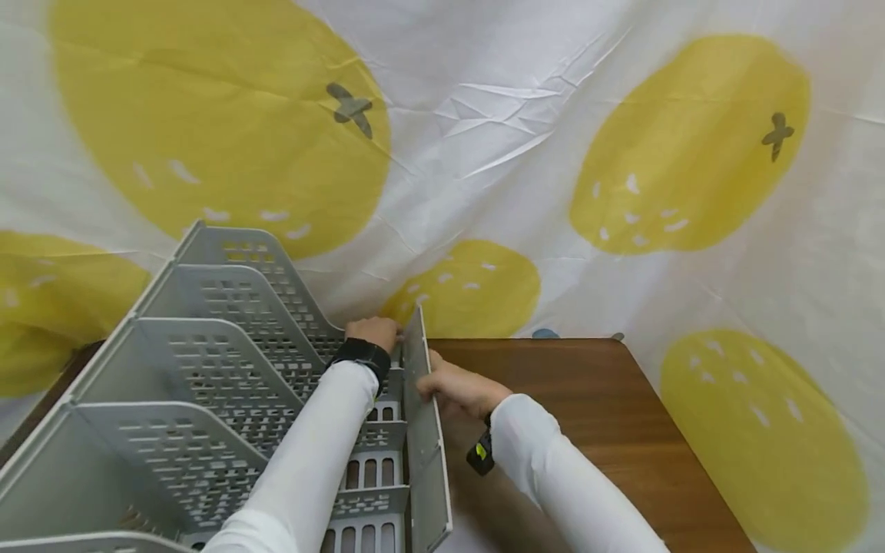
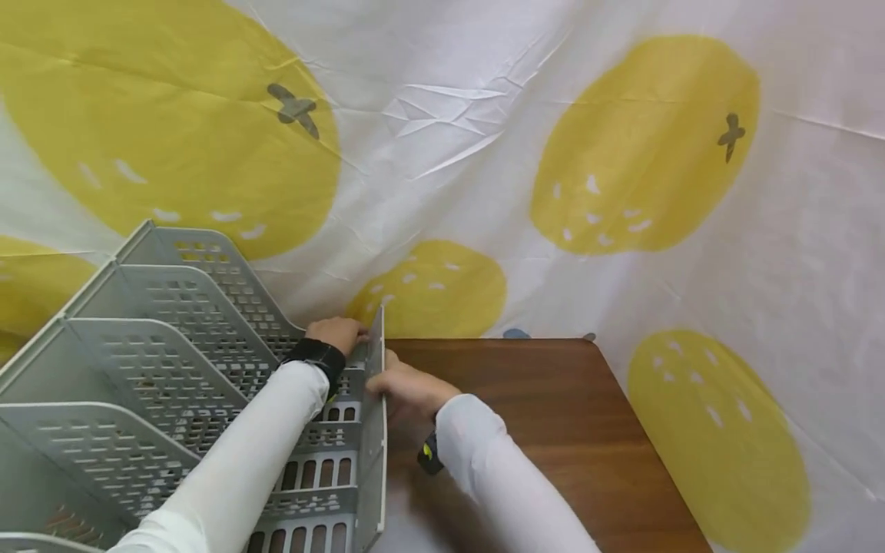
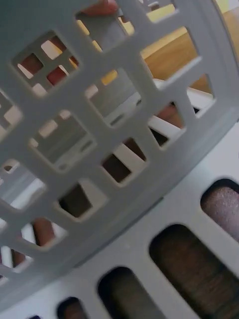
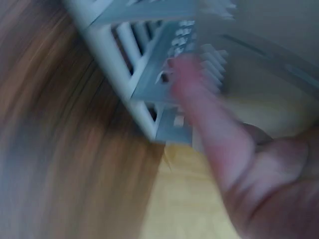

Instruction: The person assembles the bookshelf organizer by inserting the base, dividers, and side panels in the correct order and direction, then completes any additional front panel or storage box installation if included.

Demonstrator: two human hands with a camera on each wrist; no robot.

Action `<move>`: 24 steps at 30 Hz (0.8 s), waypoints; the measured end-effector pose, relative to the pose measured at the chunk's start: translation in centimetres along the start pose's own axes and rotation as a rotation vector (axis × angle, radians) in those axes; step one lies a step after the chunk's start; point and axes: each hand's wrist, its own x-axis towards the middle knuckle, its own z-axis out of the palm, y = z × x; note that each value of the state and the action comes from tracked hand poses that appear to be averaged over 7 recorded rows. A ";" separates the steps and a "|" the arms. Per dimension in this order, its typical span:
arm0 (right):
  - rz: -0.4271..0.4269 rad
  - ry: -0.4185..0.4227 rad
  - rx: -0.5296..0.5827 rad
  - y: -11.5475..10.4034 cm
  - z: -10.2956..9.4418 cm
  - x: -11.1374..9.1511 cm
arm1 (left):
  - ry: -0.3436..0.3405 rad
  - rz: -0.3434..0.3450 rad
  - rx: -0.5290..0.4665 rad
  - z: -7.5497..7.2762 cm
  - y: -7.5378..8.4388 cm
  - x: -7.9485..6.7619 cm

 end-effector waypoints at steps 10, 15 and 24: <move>-0.116 0.356 -0.509 -1.3 -3.2 0.4 | -0.015 -0.033 -0.003 -1.2 3.3 -0.4; -0.126 0.378 -0.723 -2.5 -3.5 -0.5 | 0.025 -0.044 0.011 -1.4 3.5 -0.2; -0.131 0.384 -0.787 -2.3 -4.0 -1.6 | 0.017 -0.079 -0.001 -2.1 4.1 0.0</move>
